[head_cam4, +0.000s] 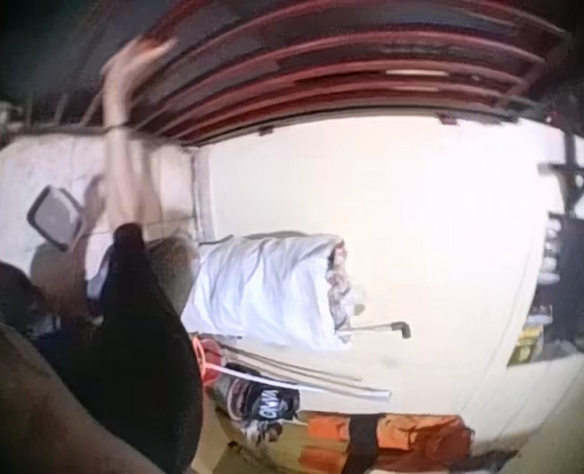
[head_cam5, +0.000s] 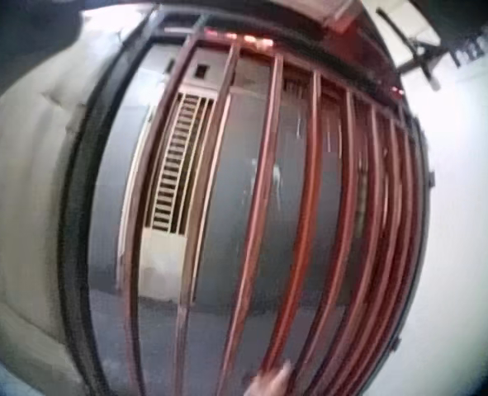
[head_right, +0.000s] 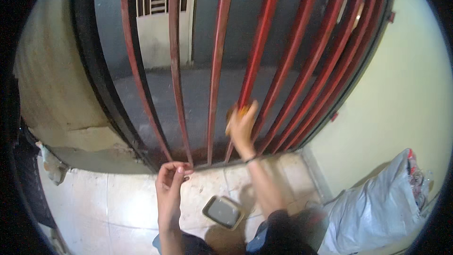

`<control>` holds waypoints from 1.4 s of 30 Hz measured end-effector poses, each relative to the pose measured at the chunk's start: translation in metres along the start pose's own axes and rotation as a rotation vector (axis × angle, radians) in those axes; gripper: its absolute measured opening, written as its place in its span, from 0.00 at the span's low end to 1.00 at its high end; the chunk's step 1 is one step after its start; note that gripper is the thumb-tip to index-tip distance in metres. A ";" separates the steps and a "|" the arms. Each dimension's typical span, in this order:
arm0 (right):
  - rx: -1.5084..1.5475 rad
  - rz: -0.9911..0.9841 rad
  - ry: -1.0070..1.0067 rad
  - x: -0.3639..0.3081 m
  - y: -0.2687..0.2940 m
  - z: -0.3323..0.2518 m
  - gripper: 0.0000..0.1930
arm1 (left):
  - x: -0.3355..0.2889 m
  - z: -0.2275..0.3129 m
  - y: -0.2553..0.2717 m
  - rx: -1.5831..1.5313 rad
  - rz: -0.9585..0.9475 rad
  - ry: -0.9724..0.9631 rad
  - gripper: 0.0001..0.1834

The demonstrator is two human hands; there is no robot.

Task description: The person cleans a metal gate by wiping the bars and frame with a cloth, repeatedly dipping and wringing the cloth in a container of liquid.

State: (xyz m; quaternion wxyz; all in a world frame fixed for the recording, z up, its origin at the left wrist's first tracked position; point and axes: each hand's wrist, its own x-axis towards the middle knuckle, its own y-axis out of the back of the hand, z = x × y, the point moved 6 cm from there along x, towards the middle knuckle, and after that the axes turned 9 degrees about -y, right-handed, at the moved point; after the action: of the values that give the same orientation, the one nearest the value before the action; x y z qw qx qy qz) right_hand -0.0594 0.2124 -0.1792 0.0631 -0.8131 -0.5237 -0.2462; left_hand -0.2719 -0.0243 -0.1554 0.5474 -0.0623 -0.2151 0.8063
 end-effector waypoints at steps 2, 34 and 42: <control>-0.173 0.340 0.512 0.048 0.009 -0.106 0.40 | 0.002 0.008 0.012 0.073 0.041 -0.007 0.08; -0.436 -0.283 -0.173 -0.177 -0.031 0.297 0.22 | -0.004 -0.011 0.012 0.252 0.019 -0.135 0.16; 0.686 -0.004 -1.151 -0.216 0.037 0.299 0.18 | -0.013 -0.005 0.017 0.242 0.032 -0.120 0.17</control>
State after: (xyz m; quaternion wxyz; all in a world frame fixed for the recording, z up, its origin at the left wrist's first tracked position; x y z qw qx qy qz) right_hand 0.0018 0.1263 -0.5352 0.0282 -0.7475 -0.5240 0.4072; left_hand -0.2799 -0.0400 -0.1688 0.5240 0.0491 -0.1478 0.8374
